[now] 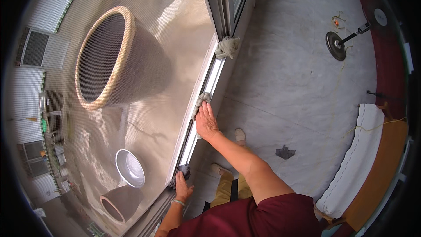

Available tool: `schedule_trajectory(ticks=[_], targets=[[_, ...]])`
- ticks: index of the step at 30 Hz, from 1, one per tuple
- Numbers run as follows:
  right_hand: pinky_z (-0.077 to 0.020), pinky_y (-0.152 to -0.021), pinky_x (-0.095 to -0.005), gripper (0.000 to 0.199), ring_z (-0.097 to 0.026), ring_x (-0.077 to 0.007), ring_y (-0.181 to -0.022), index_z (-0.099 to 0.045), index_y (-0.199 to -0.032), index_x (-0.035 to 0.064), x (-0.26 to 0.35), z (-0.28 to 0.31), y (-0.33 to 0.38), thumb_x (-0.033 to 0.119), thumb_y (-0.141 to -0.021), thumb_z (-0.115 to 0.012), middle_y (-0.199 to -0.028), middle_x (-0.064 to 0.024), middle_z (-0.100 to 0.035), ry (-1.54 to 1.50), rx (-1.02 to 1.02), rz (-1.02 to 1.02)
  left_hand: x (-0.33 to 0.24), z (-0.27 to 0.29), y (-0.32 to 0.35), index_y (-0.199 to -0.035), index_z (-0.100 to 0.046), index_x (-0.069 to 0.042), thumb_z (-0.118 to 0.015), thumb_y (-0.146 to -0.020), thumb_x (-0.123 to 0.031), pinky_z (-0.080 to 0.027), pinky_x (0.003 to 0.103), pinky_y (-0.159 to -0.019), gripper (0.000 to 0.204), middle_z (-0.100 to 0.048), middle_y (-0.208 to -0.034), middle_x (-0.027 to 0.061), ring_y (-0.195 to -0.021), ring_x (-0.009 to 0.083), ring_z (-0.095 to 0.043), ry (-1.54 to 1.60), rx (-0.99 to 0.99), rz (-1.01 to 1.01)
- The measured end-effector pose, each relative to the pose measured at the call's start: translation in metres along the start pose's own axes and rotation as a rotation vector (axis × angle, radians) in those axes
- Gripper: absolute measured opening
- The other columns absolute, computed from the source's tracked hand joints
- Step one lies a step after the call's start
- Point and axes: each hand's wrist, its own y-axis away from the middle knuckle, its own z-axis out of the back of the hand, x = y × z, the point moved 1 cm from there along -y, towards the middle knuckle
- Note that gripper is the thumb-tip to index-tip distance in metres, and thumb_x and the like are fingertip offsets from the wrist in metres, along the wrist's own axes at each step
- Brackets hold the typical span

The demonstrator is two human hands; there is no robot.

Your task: The person wipes the metal frame of a sliding window with a cloth. They clean the vertical edges and horizontal tracks of the frame, moving the cloth back and forth to remove dust or dirt. The person occasionally adjusts the cloth in their hands while continuing to wipe different sections of the window frame.

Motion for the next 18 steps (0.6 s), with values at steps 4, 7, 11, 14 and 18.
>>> schedule_trajectory(ticks=[4, 7, 11, 14, 18], targets=[[-0.0134, -0.122, -0.0436, 0.037, -0.034, -0.0344, -0.141, -0.062, -0.117, -0.0054, -0.035, 0.009, -0.026, 0.014, -0.090, -0.045, -0.131, -0.0209, -0.054, -0.042, -0.063, -0.004, 0.014, 0.001, 0.001, -0.149, -0.023, 0.004, -0.086, -0.066, -0.015, -0.026, 0.039, -0.119, 0.106, -0.027, -0.153, 0.0252, -0.144, 0.0388, -0.026, 0.104, 0.077, 0.039], [-0.0134, -0.122, -0.0437, 0.037, -0.034, -0.0351, -0.141, -0.062, -0.117, -0.0055, -0.073, 0.009, -0.059, 0.013, -0.091, -0.044, -0.132, -0.0211, -0.053, -0.024, -0.042, -0.062, 0.017, 0.003, -0.006, -0.149, -0.022, 0.003, -0.086, -0.065, -0.016, -0.027, 0.039, -0.119, 0.107, -0.027, -0.153, 0.0247, -0.143, 0.0384, -0.026, 0.136, 0.090, 0.032], [-0.0156, -0.122, -0.0437, 0.038, -0.034, -0.0358, -0.140, -0.061, -0.119, -0.0067, -0.117, 0.012, -0.111, 0.011, -0.090, -0.046, -0.136, -0.0223, -0.050, 0.028, -0.049, -0.143, 0.016, 0.005, -0.005, -0.150, -0.023, 0.002, -0.087, -0.065, -0.017, -0.028, 0.038, -0.118, 0.107, -0.026, -0.152, 0.0239, -0.142, 0.0380, -0.028, 0.145, 0.117, 0.048], [-0.0179, -0.121, -0.0446, 0.036, -0.037, -0.0365, -0.138, -0.061, -0.117, -0.0065, -0.138, 0.008, -0.126, 0.011, -0.090, -0.045, -0.134, -0.0230, -0.052, 0.097, -0.093, -0.118, 0.023, 0.003, -0.005, -0.149, -0.024, 0.002, -0.087, -0.064, -0.018, -0.029, 0.037, -0.118, 0.108, -0.027, -0.150, 0.0233, -0.142, 0.0379, -0.028, 0.109, 0.113, 0.011], [-0.0213, -0.119, -0.0470, 0.033, -0.039, -0.0374, -0.135, -0.062, -0.113, -0.0061, -0.134, 0.012, -0.137, 0.010, -0.087, -0.050, -0.127, -0.0224, -0.054, 0.102, -0.119, -0.144, 0.019, 0.006, -0.004, -0.149, -0.025, 0.003, -0.087, -0.064, -0.018, -0.030, 0.037, -0.117, 0.107, -0.029, -0.148, 0.0222, -0.140, 0.0380, -0.030, 0.154, 0.122, 0.036]])
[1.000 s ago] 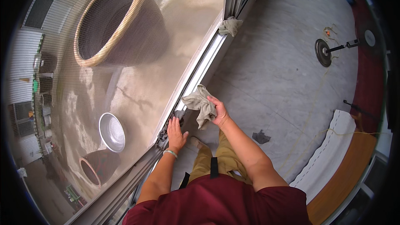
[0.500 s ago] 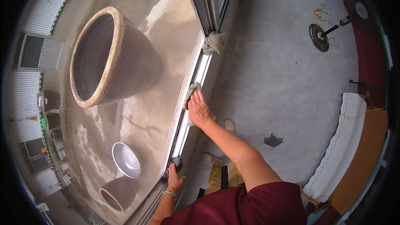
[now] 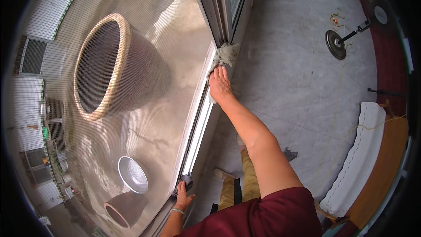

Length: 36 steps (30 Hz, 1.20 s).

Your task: The person wipes the metal frame of a sliding window with a cloth. They clean the vertical edges and horizontal tracks of the frame, moving the cloth back and forth to remove dust or dirt. The person occasionally adjusts the cloth in their hands while continuing to wipe different sections of the window frame.

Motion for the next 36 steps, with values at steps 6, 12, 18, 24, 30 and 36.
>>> schedule_trajectory(ticks=[6, 12, 18, 24, 30, 36], targets=[[-0.0272, -0.114, -0.0476, 0.025, -0.045, -0.0372, -0.127, -0.065, -0.103, -0.0039, 0.005, -0.002, -0.008, 0.005, -0.082, -0.055, -0.116, -0.0203, -0.058, -0.025, -0.082, -0.056, 0.004, 0.004, -0.006, -0.148, -0.026, 0.003, -0.086, -0.065, -0.019, -0.034, 0.038, -0.115, 0.105, -0.031, -0.147, 0.0217, -0.137, 0.0388, -0.034, -0.040, 0.020, -0.007], [-0.0291, -0.113, -0.0473, 0.021, -0.047, -0.0366, -0.127, -0.067, -0.098, -0.0031, 0.026, -0.006, 0.035, 0.006, -0.082, -0.056, -0.113, -0.0197, -0.060, -0.089, -0.087, -0.022, -0.011, -0.003, -0.004, -0.149, -0.025, 0.002, -0.084, -0.067, -0.019, -0.035, 0.039, -0.114, 0.104, -0.029, -0.149, 0.0216, -0.139, 0.0386, -0.033, -0.135, -0.057, 0.004], [-0.0275, -0.113, -0.0486, 0.021, -0.046, -0.0399, -0.127, -0.067, -0.096, -0.0049, 0.087, 0.008, 0.110, 0.007, -0.082, -0.057, -0.111, -0.0228, -0.060, -0.172, -0.060, 0.035, -0.024, 0.002, -0.002, -0.149, -0.025, 0.003, -0.083, -0.068, -0.017, -0.036, 0.039, -0.113, 0.102, -0.030, -0.148, 0.0227, -0.138, 0.0394, -0.034, -0.114, -0.046, 0.010], [-0.0231, -0.117, -0.0501, 0.026, -0.038, -0.0412, -0.134, -0.066, -0.102, -0.0054, 0.141, -0.002, 0.184, 0.007, -0.081, -0.055, -0.122, -0.0244, -0.055, -0.272, -0.056, 0.012, -0.023, 0.001, -0.002, -0.149, -0.024, 0.004, -0.084, -0.068, -0.016, -0.037, 0.038, -0.112, 0.102, -0.029, -0.148, 0.0212, -0.137, 0.0380, -0.035, -0.148, -0.057, -0.007], [-0.0211, -0.118, -0.0485, 0.028, -0.036, -0.0385, -0.137, -0.066, -0.104, -0.0037, 0.186, 0.003, 0.242, 0.008, -0.082, -0.054, -0.124, -0.0212, -0.055, -0.310, -0.025, 0.016, -0.011, 0.000, -0.008, -0.149, -0.024, 0.004, -0.083, -0.069, -0.014, -0.037, 0.037, -0.112, 0.102, -0.029, -0.147, 0.0206, -0.136, 0.0382, -0.036, -0.129, -0.019, 0.002], [-0.0252, -0.116, -0.0441, 0.024, -0.044, -0.0324, -0.129, -0.066, -0.097, 0.0015, 0.227, 0.008, 0.310, 0.016, -0.082, -0.054, -0.114, -0.0146, -0.059, -0.376, 0.000, 0.117, -0.002, 0.002, -0.018, -0.148, -0.025, 0.007, -0.080, -0.067, -0.010, -0.035, 0.037, -0.113, 0.099, -0.031, -0.145, 0.0244, -0.135, 0.0397, -0.035, -0.109, -0.017, -0.042]])
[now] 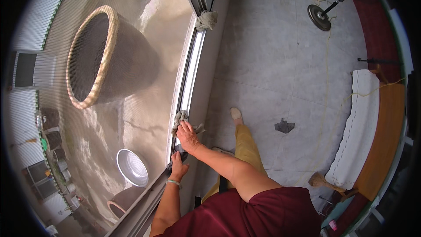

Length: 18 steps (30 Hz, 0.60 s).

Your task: The person wipes the metal frame of a sliding window with a cloth. They clean the vertical edges and horizontal tracks of the frame, moving the cloth back and forth to remove dust or dirt. The person occasionally adjusts the cloth in their hands while continuing to wipe different sections of the window frame.

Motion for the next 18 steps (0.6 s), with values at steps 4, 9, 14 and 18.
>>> schedule_trajectory(ticks=[4, 9, 14, 18], targets=[[-0.0307, -0.111, -0.0422, 0.021, -0.050, -0.0294, -0.119, -0.065, -0.090, 0.0039, 0.014, 0.002, 0.021, 0.019, -0.078, -0.055, -0.104, -0.0114, -0.060, -0.073, -0.023, 0.151, 0.018, -0.012, 0.000, -0.148, -0.023, 0.008, -0.079, -0.066, -0.007, -0.034, 0.037, -0.114, 0.101, -0.030, -0.144, 0.0248, -0.136, 0.0405, -0.033, -0.037, 0.001, -0.039], [-0.0375, -0.100, -0.0363, 0.010, -0.055, -0.0244, -0.097, -0.059, -0.081, 0.0113, -0.041, 0.023, -0.019, 0.018, -0.074, -0.058, -0.088, -0.0040, -0.056, -0.076, 0.167, 0.535, 0.021, -0.010, -0.001, -0.150, -0.017, 0.006, -0.079, -0.065, -0.006, -0.033, 0.037, -0.115, 0.105, -0.027, -0.144, 0.0237, -0.135, 0.0402, -0.033, -0.001, 0.036, -0.024], [-0.0342, -0.112, -0.0407, 0.008, -0.055, -0.0245, -0.107, -0.059, -0.083, 0.0102, -0.078, 0.040, -0.052, 0.012, -0.075, -0.058, -0.093, -0.0051, -0.059, -0.159, 0.153, 0.629, 0.014, -0.007, 0.004, -0.150, -0.019, 0.006, -0.077, -0.066, -0.004, -0.034, 0.037, -0.115, 0.102, -0.027, -0.144, 0.0241, -0.135, 0.0408, -0.034, -0.005, 0.045, 0.005], [-0.0365, -0.112, -0.0409, 0.013, -0.055, -0.0259, -0.111, -0.060, -0.089, 0.0066, -0.106, 0.055, -0.078, 0.008, -0.076, -0.058, -0.100, -0.0062, -0.061, -0.217, 0.173, 0.640, 0.017, -0.009, 0.003, -0.149, -0.023, 0.006, -0.076, -0.066, -0.003, -0.034, 0.038, -0.114, 0.099, -0.027, -0.143, 0.0257, -0.134, 0.0420, -0.034, -0.006, 0.027, -0.029]])
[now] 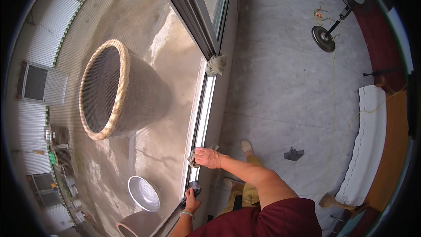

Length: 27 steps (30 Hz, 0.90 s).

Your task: The person wipes the metal frame of a sliding window with a cloth. They clean the vertical edges and horizontal tracks of the frame, moving the cloth back and forth to remove dust or dirt. The person occasionally adjusts the cloth in their hands while continuing to wipe different sections of the window frame.

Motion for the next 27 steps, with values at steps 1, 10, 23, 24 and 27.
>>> schedule_trajectory(ticks=[1, 10, 23, 24, 27], targets=[[-0.0373, -0.112, -0.0408, 0.015, -0.055, -0.0261, -0.112, -0.061, -0.091, 0.0054, -0.010, 0.003, 0.000, 0.007, -0.076, -0.058, -0.102, -0.0065, -0.061, -0.002, -0.022, 0.007, 0.000, 0.000, -0.001, -0.149, -0.023, 0.006, -0.076, -0.066, -0.003, -0.035, 0.038, -0.114, 0.099, -0.027, -0.143, 0.0258, -0.134, 0.0421, -0.035, -0.002, -0.005, -0.005], [-0.0417, -0.107, -0.0392, 0.015, -0.055, -0.0262, -0.113, -0.060, -0.093, 0.0059, -0.086, 0.059, -0.015, 0.008, -0.079, -0.057, -0.103, -0.0071, -0.061, 0.107, -0.045, -0.058, 0.013, -0.011, -0.004, -0.143, -0.032, 0.007, -0.080, -0.061, -0.007, -0.035, 0.039, -0.112, 0.097, -0.032, -0.138, 0.0256, -0.129, 0.0427, -0.036, 0.020, -0.085, -0.033], [-0.0498, -0.088, -0.0416, 0.015, -0.061, -0.0289, -0.104, -0.063, -0.100, 0.0057, -0.096, 0.075, -0.006, 0.003, -0.091, -0.052, -0.102, -0.0070, -0.066, -0.071, -0.353, -0.899, -0.001, 0.000, -0.004, -0.146, -0.034, 0.006, -0.060, -0.068, 0.003, -0.036, 0.039, -0.111, 0.082, -0.033, -0.139, 0.0250, -0.129, 0.0421, -0.038, 0.125, -0.053, 0.005], [-0.0509, -0.088, -0.0411, 0.017, -0.062, -0.0278, -0.105, -0.063, -0.103, 0.0057, -0.111, 0.085, 0.001, 0.004, -0.095, -0.048, -0.102, -0.0069, -0.066, -0.577, -0.586, -1.217, -0.004, 0.000, -0.003, -0.144, -0.037, 0.007, -0.062, -0.070, 0.000, -0.036, 0.038, -0.111, 0.079, -0.031, -0.139, 0.0265, -0.129, 0.0420, -0.038, 0.087, -0.096, -0.018], [-0.0542, -0.086, -0.0376, 0.021, -0.065, -0.0209, -0.101, -0.062, -0.107, 0.0057, -0.159, 0.153, 0.008, 0.005, -0.099, -0.043, -0.108, -0.0072, -0.067, -1.609, -1.272, -1.248, 0.003, 0.007, -0.022, -0.142, -0.039, 0.008, -0.067, -0.071, -0.007, -0.037, 0.037, -0.109, 0.079, -0.029, -0.139, 0.0278, -0.128, 0.0426, -0.038, 0.087, 0.049, 0.065]])
